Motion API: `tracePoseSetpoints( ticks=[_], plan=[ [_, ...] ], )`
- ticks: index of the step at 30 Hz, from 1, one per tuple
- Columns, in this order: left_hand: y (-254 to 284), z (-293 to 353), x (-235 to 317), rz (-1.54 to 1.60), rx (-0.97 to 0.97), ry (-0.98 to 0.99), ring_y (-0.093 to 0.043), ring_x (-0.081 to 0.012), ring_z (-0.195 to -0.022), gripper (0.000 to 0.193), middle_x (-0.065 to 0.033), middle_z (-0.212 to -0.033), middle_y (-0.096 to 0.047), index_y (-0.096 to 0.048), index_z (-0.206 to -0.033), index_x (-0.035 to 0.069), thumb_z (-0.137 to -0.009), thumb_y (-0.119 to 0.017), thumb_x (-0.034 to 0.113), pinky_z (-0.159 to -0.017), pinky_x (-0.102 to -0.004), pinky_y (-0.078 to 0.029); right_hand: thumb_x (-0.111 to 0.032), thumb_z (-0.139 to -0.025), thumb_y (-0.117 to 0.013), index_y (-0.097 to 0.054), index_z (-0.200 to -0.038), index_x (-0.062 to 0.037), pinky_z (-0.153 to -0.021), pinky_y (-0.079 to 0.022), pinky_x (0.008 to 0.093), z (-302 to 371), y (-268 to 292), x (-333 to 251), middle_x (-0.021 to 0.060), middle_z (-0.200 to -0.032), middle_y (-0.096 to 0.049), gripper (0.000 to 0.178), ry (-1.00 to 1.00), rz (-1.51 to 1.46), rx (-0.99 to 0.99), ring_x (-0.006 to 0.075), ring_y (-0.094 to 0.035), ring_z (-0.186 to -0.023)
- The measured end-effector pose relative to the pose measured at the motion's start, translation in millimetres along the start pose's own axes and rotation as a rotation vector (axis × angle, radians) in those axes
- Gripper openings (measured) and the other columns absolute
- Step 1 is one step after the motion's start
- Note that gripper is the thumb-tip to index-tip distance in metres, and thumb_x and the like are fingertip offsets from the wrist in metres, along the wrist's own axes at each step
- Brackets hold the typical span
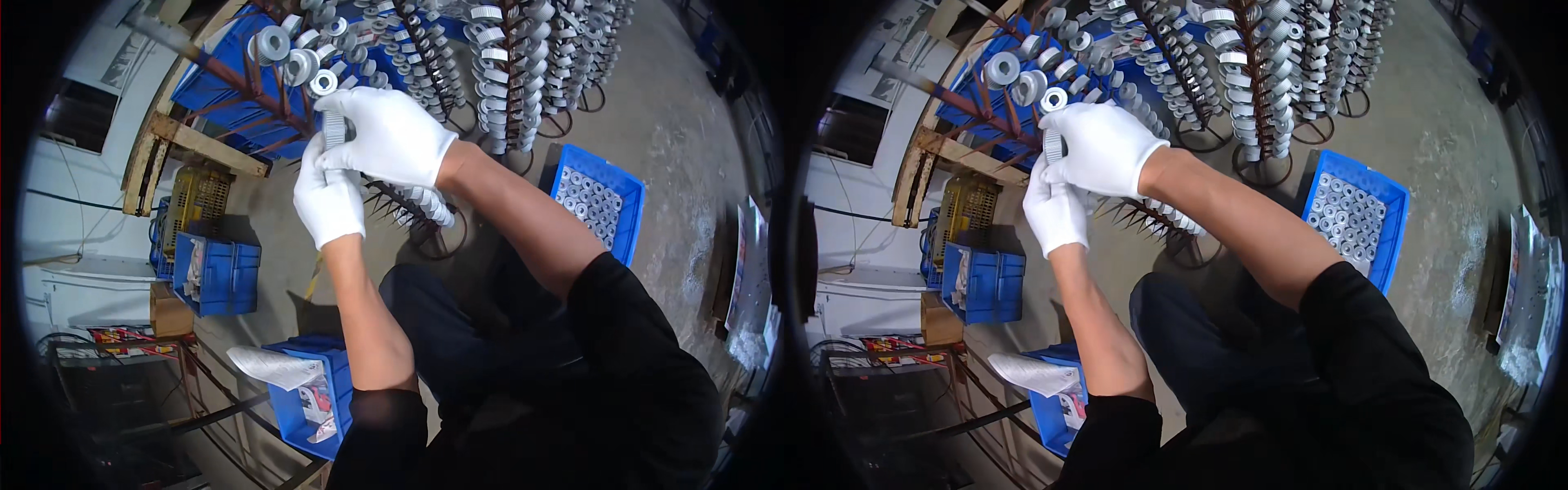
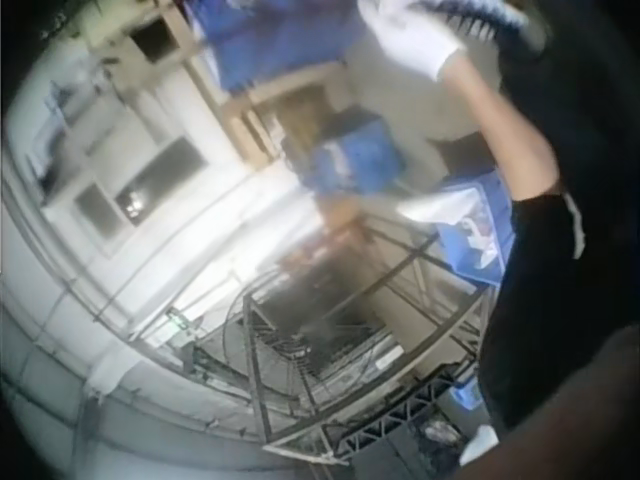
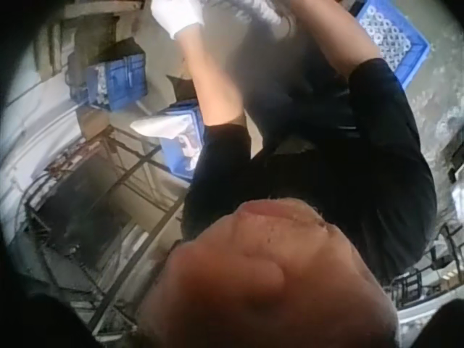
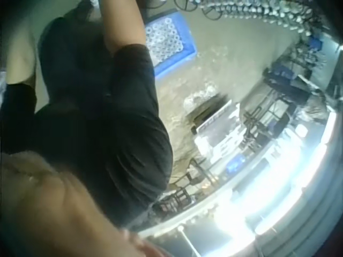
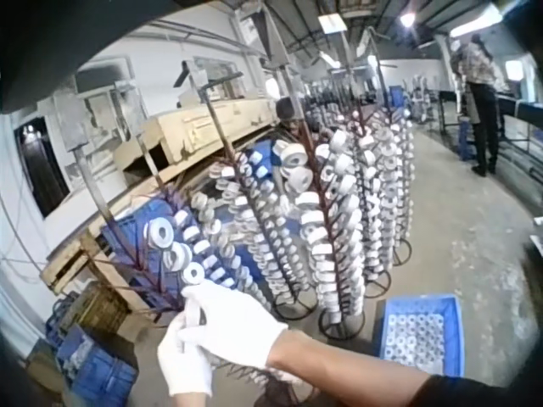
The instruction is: Picking metal rings from a storage rack and placing them into a blue crate for organization.
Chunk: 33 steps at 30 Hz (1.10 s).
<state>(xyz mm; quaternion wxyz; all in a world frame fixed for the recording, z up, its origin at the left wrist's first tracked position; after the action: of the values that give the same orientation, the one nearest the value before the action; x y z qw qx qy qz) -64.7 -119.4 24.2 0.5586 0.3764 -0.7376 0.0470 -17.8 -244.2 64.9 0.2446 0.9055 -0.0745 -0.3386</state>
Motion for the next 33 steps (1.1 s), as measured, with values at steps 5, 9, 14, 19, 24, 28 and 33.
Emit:
tracePoseSetpoints(
  ticks=[5,9,14,19,24,28,33],
  plan=[
    [2,-7,-9,-0.198,-0.031,-0.095,-0.056,-0.0136,-0.066,0.032,-0.0078,-0.081,-0.065,-0.058,-0.118,0.008,-0.088,-0.045,0.009,-0.058,-0.0254,-0.045,-0.017,-0.072,-0.071,-0.058,-0.110,0.0031,-0.061,-0.050,0.0243,7,19,-6,0.0131,-0.085,-0.063,0.044,-0.089,-0.288,0.047,0.0155,-0.061,-0.072],
    [11,4,10,-0.186,-0.065,0.021,-0.055,-0.0108,-0.065,0.031,-0.0061,-0.085,-0.064,-0.057,-0.118,0.004,-0.089,-0.046,0.006,-0.055,-0.0207,-0.043,-0.017,-0.072,-0.074,-0.057,-0.111,0.0040,-0.055,-0.048,0.0193,8,69,-19,0.0132,-0.084,-0.062,0.047,-0.283,-0.725,0.177,0.0090,-0.059,-0.071],
    [11,26,20,-0.209,-0.041,-0.058,-0.053,-0.0092,-0.062,0.032,-0.0054,-0.083,-0.064,-0.056,-0.119,0.003,-0.089,-0.046,0.005,-0.054,-0.0204,-0.042,-0.018,-0.065,-0.076,-0.060,-0.106,0.0050,-0.058,-0.050,0.0246,31,17,36,0.0141,-0.085,-0.065,0.049,-0.244,-0.929,0.052,0.0167,-0.064,-0.074],
    [-10,35,-36,-0.055,0.047,-0.022,-0.060,-0.0193,-0.076,0.034,-0.0103,-0.095,-0.067,-0.058,-0.118,0.010,-0.086,-0.048,0.010,-0.069,-0.0279,-0.047,-0.021,-0.069,-0.074,-0.061,-0.112,0.0001,-0.076,-0.049,0.0248,25,-7,26,0.0094,-0.098,-0.067,0.049,-0.057,-0.135,0.027,0.0189,-0.063,-0.078],
    [-17,14,-60,0.211,0.016,-0.170,-0.059,-0.0178,-0.077,0.032,-0.0091,-0.099,-0.066,-0.058,-0.116,0.007,-0.086,-0.048,0.010,-0.070,-0.0268,-0.047,-0.029,-0.067,-0.069,-0.063,-0.108,-0.0024,-0.076,-0.051,0.0317,20,-15,19,0.0111,-0.101,-0.067,0.049,-0.145,-0.047,-0.168,0.0258,-0.065,-0.079],
    [-15,14,-45,-0.001,-0.115,0.112,-0.057,-0.0145,-0.074,0.027,-0.0059,-0.096,-0.064,-0.060,-0.111,0.006,-0.087,-0.047,0.008,-0.068,-0.0245,-0.046,-0.025,-0.068,-0.066,-0.066,-0.100,-0.0045,-0.073,-0.051,0.0296,21,-6,14,0.0105,-0.096,-0.068,0.038,-0.154,-0.029,-0.121,0.0223,-0.066,-0.078],
    [-15,12,-35,0.108,-0.200,0.082,-0.053,-0.0113,-0.069,0.024,-0.0028,-0.093,-0.062,-0.061,-0.107,0.008,-0.089,-0.045,0.010,-0.065,-0.0230,-0.046,-0.026,-0.075,-0.065,-0.069,-0.075,-0.0071,-0.060,-0.047,0.0244,24,84,-10,0.0031,-0.077,-0.067,0.019,-0.279,-0.393,0.139,0.0137,-0.058,-0.058]
  ],
)
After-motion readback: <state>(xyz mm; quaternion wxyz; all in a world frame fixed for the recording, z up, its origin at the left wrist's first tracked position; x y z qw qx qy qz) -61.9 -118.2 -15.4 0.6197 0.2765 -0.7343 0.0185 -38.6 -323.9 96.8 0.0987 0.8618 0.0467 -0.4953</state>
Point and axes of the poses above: each hand's wrist, its own z-axis away from the middle knuckle, its own y-axis out of the back of the hand, x = y × z, the point moved 4 cm from there along -z, towards the middle knuckle
